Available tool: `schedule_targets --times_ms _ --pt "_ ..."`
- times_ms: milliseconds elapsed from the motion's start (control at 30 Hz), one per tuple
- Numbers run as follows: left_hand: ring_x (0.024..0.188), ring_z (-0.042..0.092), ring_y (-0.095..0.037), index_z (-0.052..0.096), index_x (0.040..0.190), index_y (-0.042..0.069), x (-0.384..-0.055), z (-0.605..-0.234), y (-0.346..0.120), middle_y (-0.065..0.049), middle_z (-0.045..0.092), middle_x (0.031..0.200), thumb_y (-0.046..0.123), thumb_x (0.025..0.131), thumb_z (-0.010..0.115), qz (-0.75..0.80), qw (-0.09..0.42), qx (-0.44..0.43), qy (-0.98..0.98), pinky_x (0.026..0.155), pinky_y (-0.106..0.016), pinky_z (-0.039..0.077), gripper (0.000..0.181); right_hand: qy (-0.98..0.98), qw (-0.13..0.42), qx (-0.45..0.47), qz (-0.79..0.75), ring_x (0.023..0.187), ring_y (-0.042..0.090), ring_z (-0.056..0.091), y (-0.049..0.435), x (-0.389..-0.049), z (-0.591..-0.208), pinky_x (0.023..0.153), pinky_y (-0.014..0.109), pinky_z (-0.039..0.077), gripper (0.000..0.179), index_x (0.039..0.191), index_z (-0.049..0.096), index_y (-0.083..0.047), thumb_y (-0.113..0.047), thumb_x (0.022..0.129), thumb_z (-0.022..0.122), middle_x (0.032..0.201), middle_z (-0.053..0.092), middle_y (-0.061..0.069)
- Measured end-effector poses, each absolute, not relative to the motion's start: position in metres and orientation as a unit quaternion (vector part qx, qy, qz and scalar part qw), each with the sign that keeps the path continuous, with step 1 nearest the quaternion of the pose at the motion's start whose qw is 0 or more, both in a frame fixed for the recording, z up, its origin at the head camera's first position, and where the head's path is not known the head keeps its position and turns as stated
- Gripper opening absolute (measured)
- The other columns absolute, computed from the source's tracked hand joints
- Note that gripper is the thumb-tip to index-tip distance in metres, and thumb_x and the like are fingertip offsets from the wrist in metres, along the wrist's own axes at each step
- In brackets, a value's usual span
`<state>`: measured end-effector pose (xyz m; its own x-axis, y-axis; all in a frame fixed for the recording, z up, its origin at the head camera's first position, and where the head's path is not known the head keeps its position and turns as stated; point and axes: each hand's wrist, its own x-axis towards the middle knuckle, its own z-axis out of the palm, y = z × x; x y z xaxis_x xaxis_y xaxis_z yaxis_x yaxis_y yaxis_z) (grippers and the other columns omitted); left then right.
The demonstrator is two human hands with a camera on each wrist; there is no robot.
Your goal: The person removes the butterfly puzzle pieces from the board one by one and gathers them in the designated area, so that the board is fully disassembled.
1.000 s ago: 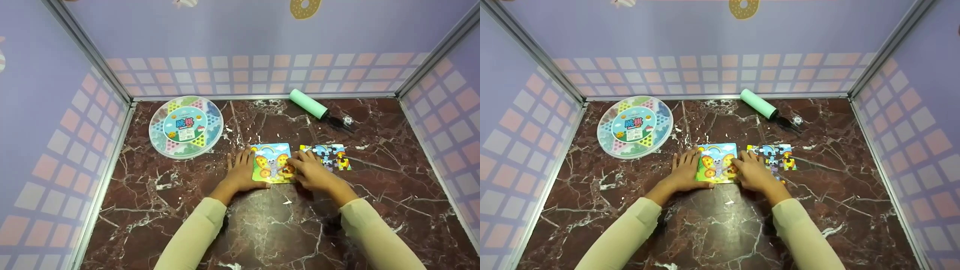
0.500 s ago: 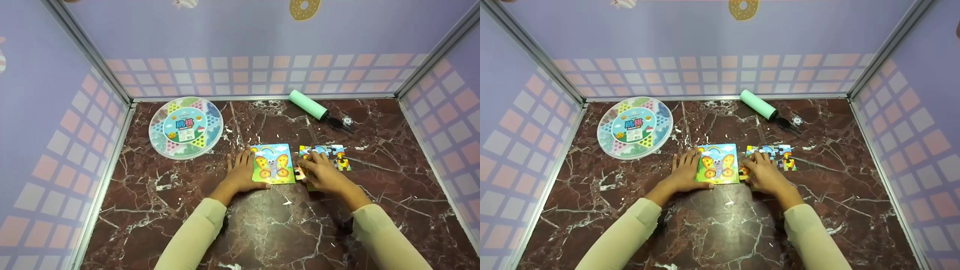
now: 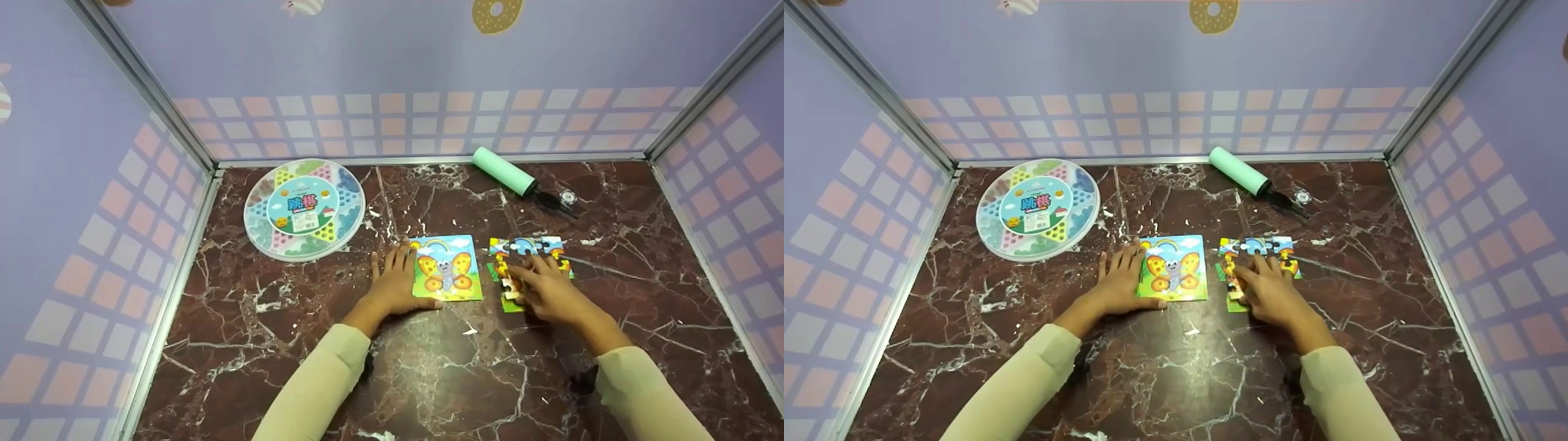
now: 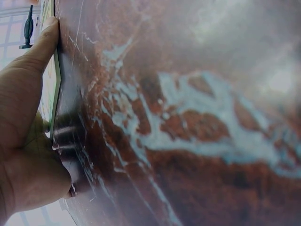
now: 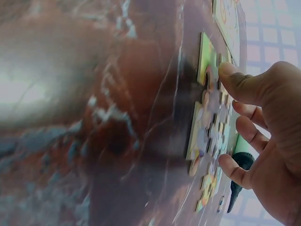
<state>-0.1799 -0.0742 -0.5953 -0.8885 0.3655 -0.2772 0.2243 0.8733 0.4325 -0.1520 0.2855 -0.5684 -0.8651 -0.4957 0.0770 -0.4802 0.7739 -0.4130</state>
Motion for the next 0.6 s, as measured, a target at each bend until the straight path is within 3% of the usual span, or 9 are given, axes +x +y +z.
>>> schedule_targets --times_ms 100,167,600 --pt "0.175 0.001 -0.040 0.010 0.179 0.009 -0.181 -0.598 -0.074 -0.013 -0.005 0.189 0.085 0.081 0.078 0.202 0.172 0.157 0.951 0.135 -0.073 -0.010 0.142 0.945 0.036 -0.238 -0.222 0.112 0.037 0.049 0.291 -0.148 -0.568 0.090 0.068 0.044 0.056 0.147 0.070 -0.010 -0.003 0.093 0.084 0.124 0.059 0.013" --pt "0.175 0.003 -0.040 0.011 0.179 0.008 -0.181 -0.598 -0.074 -0.014 -0.004 0.188 0.086 0.081 0.077 0.203 0.168 0.158 0.952 0.135 -0.074 -0.008 0.142 0.947 0.045 -0.227 -0.223 0.116 0.038 0.048 0.295 -0.147 -0.568 0.091 0.070 0.042 0.057 0.148 0.069 -0.012 -0.005 0.094 0.085 0.125 0.059 0.012" --pt "0.175 0.006 -0.039 0.011 0.179 0.008 -0.175 -0.585 -0.073 -0.015 -0.002 0.188 0.084 0.084 0.077 0.177 0.165 0.159 0.957 0.136 -0.074 -0.006 0.138 0.955 0.029 -0.203 -0.214 0.112 0.035 0.048 0.320 -0.137 -0.572 0.079 0.046 0.037 0.058 0.151 0.067 -0.007 -0.009 0.095 0.084 0.135 0.061 0.014"
